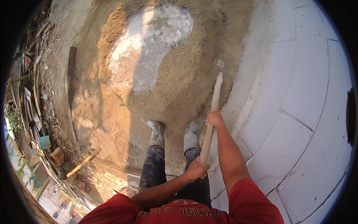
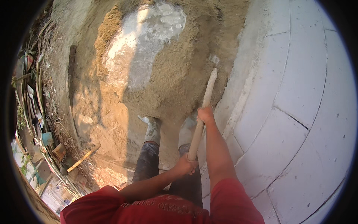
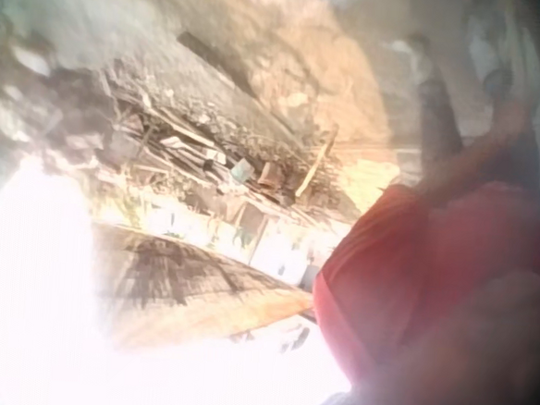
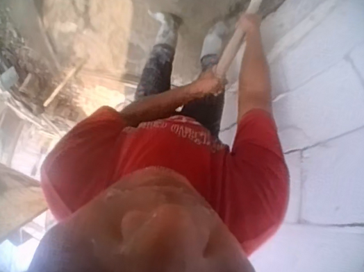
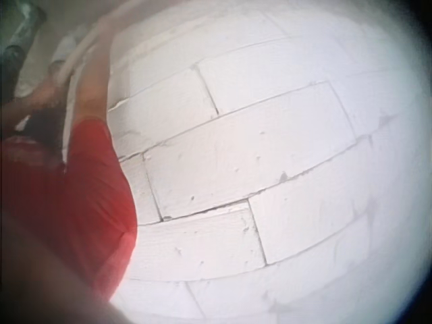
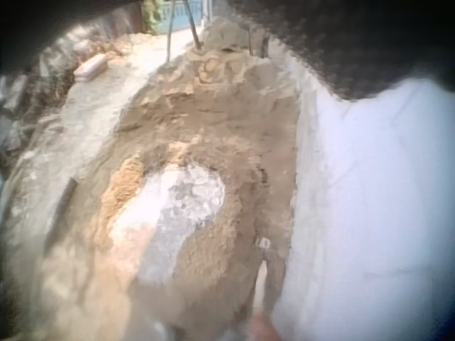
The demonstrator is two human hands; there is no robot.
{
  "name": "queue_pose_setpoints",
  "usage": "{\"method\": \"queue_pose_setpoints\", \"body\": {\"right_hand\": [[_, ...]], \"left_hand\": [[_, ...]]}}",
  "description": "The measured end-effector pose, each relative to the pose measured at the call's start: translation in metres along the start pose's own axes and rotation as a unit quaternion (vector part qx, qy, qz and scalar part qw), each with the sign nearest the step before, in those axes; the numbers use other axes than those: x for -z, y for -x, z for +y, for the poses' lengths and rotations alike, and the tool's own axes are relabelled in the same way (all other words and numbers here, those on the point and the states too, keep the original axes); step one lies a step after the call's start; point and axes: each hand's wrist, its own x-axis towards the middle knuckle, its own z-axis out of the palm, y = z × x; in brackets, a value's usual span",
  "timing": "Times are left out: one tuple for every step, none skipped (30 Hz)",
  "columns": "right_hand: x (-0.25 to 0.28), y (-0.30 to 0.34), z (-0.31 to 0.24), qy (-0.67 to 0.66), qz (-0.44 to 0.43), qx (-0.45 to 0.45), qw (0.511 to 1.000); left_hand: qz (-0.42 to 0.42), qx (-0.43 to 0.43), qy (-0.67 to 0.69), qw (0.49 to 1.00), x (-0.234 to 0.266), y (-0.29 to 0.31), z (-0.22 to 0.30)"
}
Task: The person mixes sand and cement on the ground using a hoe, pulling the dry material together.
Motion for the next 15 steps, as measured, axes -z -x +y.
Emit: {"method": "queue_pose_setpoints", "body": {"right_hand": [[0.005, -0.009, 0.022, 0.016, -0.016, -0.024, 0.999], [0.006, -0.021, 0.027, 0.028, -0.038, -0.042, 0.998], [0.004, -0.023, 0.022, 0.025, -0.039, -0.041, 0.998], [0.003, -0.029, 0.013, -0.056, -0.066, -0.063, 0.994], [-0.004, -0.025, 0.012, -0.131, -0.095, -0.090, 0.983], [-0.013, -0.022, 0.001, -0.133, -0.095, -0.081, 0.983], [-0.023, -0.018, -0.010, -0.151, -0.079, -0.062, 0.983], [-0.033, -0.010, -0.016, -0.166, -0.065, -0.049, 0.983], [-0.044, 0.002, -0.030, -0.166, -0.065, -0.043, 0.983], [-0.059, 0.021, -0.044, -0.197, -0.035, -0.068, 0.978], [-0.075, 0.044, -0.060, -0.227, -0.003, -0.091, 0.970], [-0.085, 0.066, -0.071, -0.258, -0.005, -0.076, 0.963], [-0.102, 0.092, -0.086, -0.290, -0.009, -0.062, 0.955], [-0.125, 0.138, -0.110, -0.311, -0.052, -0.047, 0.948], [-0.147, 0.180, -0.128, -0.354, -0.051, -0.031, 0.933]], "left_hand": [[-0.015, -0.001, -0.007, 1.000, -0.006, 0.007, 0.004], [-0.037, 0.010, 0.003, 0.999, -0.005, 0.007, 0.011], [-0.048, 0.026, 0.020, 0.998, 0.001, 0.014, 0.012], [-0.047, 0.024, 0.017, 0.998, 0.011, 0.016, 0.016], [-0.055, 0.022, 0.046, 0.997, 0.022, 0.016, 0.018], [-0.067, 0.010, 0.070, 0.995, 0.033, 0.012, 0.035], [-0.086, 0.021, 0.069, 0.994, 0.053, 0.012, 0.052], [-0.103, 0.036, 0.071, 0.992, 0.077, 0.019, 0.067], [-0.124, 0.041, 0.046, 0.990, 0.101, 0.035, 0.088], [-0.142, 0.052, 0.023, 0.988, 0.126, 0.063, 0.109], [-0.147, 0.053, -0.014, 0.988, 0.150, 0.094, 0.130], [-0.159, 0.051, -0.058, 0.984, 0.170, 0.128, 0.156], [-0.133, 0.053, -0.114, 0.983, 0.189, 0.167, 0.181], [-0.099, 0.079, -0.134, 0.983, 0.220, 0.203, 0.196], [-0.074, 0.087, -0.190, 0.975, 0.251, 0.232, 0.206]]}}
